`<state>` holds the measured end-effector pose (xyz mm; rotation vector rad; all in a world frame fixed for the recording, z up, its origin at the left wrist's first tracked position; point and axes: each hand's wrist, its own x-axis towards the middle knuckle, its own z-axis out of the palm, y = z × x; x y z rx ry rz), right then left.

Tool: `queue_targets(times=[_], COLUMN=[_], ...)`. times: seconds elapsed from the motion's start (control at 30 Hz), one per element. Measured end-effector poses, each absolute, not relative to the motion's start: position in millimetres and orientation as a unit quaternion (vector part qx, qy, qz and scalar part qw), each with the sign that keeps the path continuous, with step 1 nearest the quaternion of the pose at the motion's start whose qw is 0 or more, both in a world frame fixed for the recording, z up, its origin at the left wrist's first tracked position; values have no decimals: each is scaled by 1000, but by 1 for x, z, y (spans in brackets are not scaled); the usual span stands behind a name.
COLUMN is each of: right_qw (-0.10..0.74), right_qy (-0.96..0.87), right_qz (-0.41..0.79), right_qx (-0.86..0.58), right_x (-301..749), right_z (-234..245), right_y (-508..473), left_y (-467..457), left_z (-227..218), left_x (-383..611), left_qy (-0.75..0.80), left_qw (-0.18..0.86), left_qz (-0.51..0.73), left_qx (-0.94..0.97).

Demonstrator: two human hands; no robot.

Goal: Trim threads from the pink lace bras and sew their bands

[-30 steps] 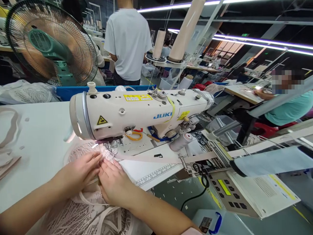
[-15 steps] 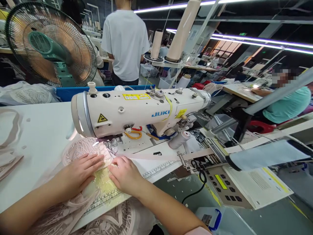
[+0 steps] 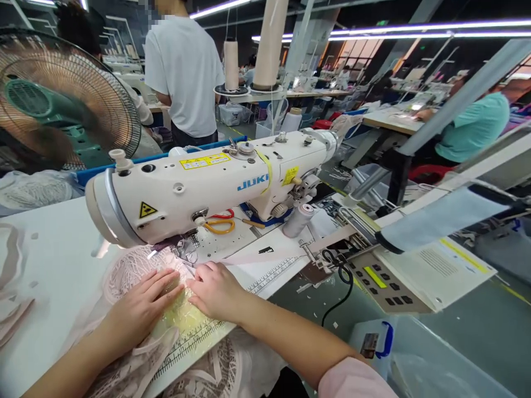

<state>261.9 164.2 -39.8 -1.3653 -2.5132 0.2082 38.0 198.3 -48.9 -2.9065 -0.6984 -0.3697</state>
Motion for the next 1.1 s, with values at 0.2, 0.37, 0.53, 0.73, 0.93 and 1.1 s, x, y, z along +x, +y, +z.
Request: queue_targets(times=[0.2,0.37,0.53,0.73,0.93,1.1], right_qw=[94,56,27,61,77,143], right_qy=[-875,-876,-864,-856,-852,-855], right_qz=[46,46,60,66,44,25], right_qx=[-473,-476,-499,-510,-516,-498], right_x=[256,247,238,243,248,245], right_z=[-35,-29,-23,-21,-18,-28], right_y=[170,179,182,183,184,182], left_y=[211,229,243,243,240,238], left_z=[-54,-50,-46,-46,-43,-44], left_x=[31,26,22,22,25,25], left_qy=[-222,-196,-182,-193,-190,-201], left_qw=[73,71,52,28,24,22], left_qz=[-102,-80,-60,-59,-47,-62], left_qx=[-967,-975,-980,-979,-980,-977])
